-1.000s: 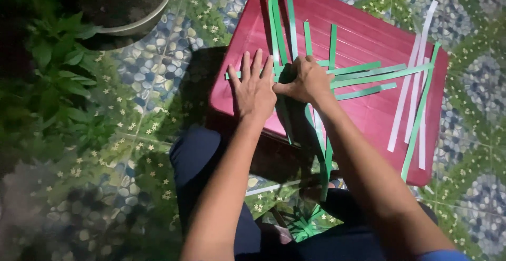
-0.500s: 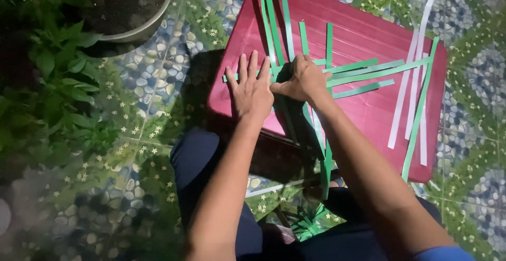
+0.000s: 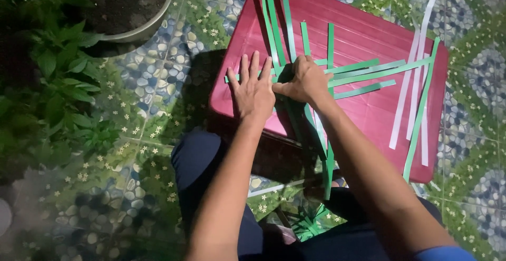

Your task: Weaving green and white plastic strips together on a small red stool to create a mat or similar item.

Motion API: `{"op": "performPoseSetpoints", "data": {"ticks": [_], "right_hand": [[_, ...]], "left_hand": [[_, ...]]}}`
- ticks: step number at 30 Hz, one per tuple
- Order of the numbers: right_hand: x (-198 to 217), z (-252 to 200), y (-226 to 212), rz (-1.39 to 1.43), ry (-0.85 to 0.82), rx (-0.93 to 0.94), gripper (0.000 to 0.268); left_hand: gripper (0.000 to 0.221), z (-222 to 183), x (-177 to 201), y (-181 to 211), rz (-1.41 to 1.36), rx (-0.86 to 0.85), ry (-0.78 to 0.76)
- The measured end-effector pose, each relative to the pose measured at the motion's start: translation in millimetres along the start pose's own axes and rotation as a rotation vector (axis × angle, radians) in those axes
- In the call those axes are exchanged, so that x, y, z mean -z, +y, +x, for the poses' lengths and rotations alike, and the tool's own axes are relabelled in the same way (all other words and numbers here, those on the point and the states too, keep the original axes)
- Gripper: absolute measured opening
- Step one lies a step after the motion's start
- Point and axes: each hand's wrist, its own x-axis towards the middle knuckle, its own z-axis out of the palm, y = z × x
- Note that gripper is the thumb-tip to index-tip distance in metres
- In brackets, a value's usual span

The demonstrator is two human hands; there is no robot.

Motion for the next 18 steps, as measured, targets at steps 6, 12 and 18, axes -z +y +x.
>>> {"op": "performPoseSetpoints", "data": {"ticks": [6,12,18], "right_hand": [[38.3,-19.5,-26.9,0.027,-0.078,-0.006,0.065],[39.3,-18.5,-27.3,0.010,-0.094,-0.015,0.062],[41.3,-25.1,-31.0,0.003,-0.047,0.005,0.058]], "left_hand": [[0.041,0.4,-0.6,-0.5,-0.014,-0.002,0.004],[0.040,0.0,-1.1,-0.2,-0.002,-0.002,0.010],[0.041,-0.1,-1.6,-1.0,-0.008,-0.006,-0.003]]}}
